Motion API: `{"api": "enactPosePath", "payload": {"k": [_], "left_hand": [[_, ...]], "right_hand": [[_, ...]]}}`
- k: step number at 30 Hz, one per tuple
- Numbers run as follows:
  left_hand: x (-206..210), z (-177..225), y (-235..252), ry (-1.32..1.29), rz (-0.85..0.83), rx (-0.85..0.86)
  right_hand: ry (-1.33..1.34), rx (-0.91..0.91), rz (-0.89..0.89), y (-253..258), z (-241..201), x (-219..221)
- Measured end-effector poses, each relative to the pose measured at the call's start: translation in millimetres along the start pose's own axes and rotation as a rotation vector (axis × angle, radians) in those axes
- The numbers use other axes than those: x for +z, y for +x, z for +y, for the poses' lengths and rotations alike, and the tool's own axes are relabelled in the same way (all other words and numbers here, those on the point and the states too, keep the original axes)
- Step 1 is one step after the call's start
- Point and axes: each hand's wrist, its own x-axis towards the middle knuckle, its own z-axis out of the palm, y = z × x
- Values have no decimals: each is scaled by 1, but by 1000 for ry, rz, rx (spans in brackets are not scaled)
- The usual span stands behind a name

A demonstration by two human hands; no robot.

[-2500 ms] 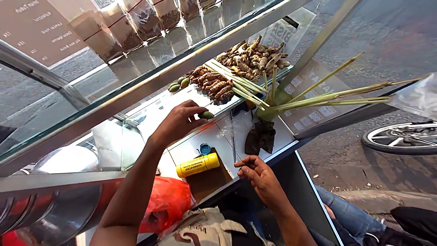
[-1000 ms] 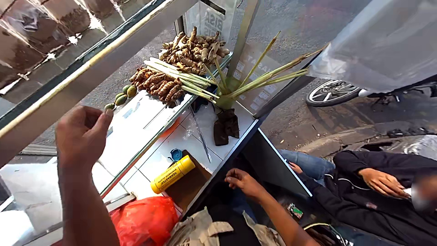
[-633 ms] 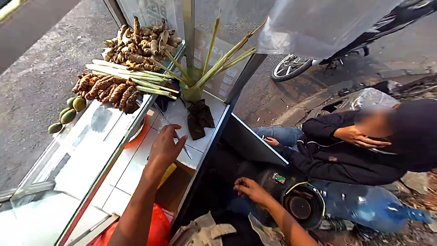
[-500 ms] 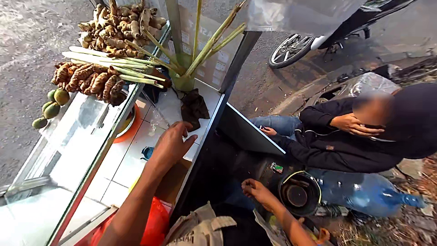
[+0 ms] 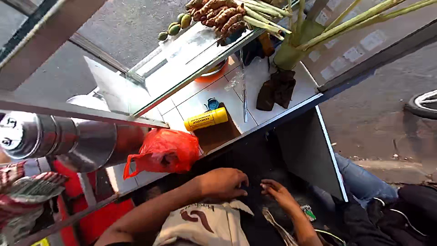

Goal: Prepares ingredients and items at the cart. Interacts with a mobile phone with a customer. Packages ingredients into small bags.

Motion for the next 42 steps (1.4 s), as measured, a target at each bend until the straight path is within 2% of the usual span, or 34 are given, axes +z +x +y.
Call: {"api": "enactPosePath", "payload": {"k": [4,8,11,14,17,19,21,23,27,29,32,35,37,42], "left_hand": [[5,-14,-91,-37,406,-233],[22,-40,-175,-157,664,-594],[44,-85,-206,-204,856,-796],[55,-127,-217,-314,1049,-912],[53,-146,-216,-414,1240,-864],[54,-162,-212,-406,1410,-711],[57,-170,-206,-351,1501,-583],[63,-164,-199,-283,1463,-574],[79,-152,-197,-200,1124,-857],[87,-156,-199,-183,994,-932],[100,-154,-203,-133,968,-941],[101,-152,-206,-131,983,-908],[98,-154,-205,-108,1009,-901],[90,-168,-201,-140,1012,-990]], "right_hand": [[-207,-110,-117,23,-52,12],[-430,-397,-276,19,-128,54],[-509,-616,-422,-1,-175,102],[-510,-773,-628,-23,-197,159],[-591,-966,-746,-31,-201,216],[-692,-1140,-713,-22,-199,251],[-798,-1237,-646,-10,-200,281],[-985,-1211,-568,-1,-204,297],[-1428,-818,-427,7,-221,302],[-1479,-759,-396,8,-222,301],[-1513,-834,-348,1,-213,305],[-1459,-1077,-325,-1,-201,319],[-1445,-1166,-368,3,-192,330],[-1629,-1126,-248,8,-178,360]]}}
